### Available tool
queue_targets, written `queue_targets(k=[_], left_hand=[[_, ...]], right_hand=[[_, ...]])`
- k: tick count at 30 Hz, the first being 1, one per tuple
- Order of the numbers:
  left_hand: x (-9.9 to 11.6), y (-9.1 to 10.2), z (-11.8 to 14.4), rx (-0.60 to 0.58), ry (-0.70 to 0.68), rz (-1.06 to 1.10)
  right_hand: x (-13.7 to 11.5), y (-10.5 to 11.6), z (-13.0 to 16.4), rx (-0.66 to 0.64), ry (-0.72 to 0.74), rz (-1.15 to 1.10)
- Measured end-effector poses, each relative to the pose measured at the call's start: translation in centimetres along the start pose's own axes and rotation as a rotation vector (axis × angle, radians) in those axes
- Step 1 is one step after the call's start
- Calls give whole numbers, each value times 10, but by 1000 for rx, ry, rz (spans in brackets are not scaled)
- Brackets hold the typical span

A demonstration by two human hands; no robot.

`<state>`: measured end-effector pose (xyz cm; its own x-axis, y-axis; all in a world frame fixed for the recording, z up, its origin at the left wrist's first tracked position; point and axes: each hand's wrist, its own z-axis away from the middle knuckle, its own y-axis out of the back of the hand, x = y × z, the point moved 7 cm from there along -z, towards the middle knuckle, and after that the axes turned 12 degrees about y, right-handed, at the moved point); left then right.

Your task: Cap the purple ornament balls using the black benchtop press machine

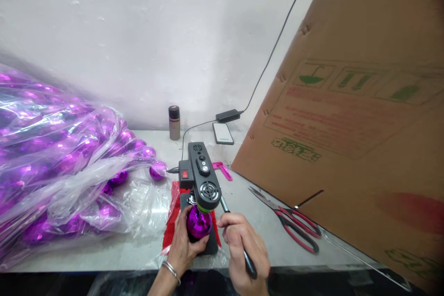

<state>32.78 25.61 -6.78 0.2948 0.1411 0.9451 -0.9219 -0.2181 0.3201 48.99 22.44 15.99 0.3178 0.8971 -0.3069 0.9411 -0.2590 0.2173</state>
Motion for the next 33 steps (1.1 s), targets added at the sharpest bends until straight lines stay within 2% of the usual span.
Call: queue_targets(k=[13,29,33], left_hand=[[-13,-1,0,13,-39,-29],[-1,1,2,47,-46,-8],[0,-1,0,38,-12,-8]], right_hand=[[7,-3,14,21,-37,-35],[7,-3,18,59,-29,-44],[8,-3,19,68,-43,-45]])
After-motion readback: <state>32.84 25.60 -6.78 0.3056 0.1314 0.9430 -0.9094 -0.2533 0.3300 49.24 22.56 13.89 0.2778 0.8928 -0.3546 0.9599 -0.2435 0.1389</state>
